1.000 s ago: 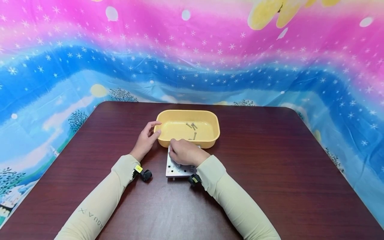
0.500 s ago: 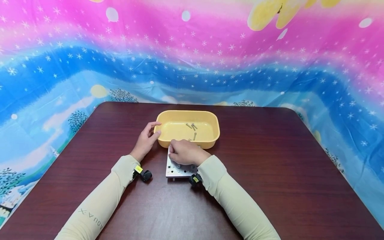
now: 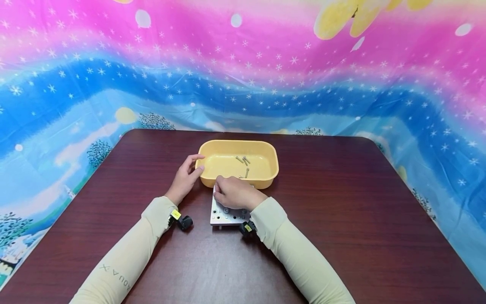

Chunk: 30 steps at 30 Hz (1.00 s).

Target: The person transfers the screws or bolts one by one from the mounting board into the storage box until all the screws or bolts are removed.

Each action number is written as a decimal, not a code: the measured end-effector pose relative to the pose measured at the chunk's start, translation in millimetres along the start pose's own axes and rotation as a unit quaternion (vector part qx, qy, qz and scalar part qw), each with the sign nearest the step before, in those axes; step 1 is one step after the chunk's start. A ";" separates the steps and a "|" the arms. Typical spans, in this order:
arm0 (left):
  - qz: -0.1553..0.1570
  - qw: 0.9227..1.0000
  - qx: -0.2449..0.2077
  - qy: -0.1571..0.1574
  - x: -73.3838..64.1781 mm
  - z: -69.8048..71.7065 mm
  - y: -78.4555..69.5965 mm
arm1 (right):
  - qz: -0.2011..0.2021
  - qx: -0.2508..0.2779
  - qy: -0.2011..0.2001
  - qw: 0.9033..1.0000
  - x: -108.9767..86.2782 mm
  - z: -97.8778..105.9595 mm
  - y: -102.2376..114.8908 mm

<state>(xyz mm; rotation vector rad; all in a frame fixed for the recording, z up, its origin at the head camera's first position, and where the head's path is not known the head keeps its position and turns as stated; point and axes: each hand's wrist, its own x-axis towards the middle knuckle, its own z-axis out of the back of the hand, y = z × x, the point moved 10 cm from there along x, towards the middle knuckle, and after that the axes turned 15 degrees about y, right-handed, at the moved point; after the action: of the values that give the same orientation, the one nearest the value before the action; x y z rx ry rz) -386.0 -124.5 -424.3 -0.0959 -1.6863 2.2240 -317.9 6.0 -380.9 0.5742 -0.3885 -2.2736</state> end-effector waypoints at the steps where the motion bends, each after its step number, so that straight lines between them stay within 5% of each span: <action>1: 0.000 1.000 0.000 0.000 -0.1 0.0 0.0 | 0.001 0.001 0.000 1.000 0.0 0.0 0.1; 30: -0.004 1.000 0.000 0.001 0.2 0.9 0.3 | -0.005 -0.009 -0.002 1.000 -1.6 1.2 1.7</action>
<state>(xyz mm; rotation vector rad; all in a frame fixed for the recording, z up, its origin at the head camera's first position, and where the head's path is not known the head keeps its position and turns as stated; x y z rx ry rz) -386.5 -125.3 -424.2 -0.0919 -1.6833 2.2181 -316.5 6.2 -378.7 0.5634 -0.3687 -2.2850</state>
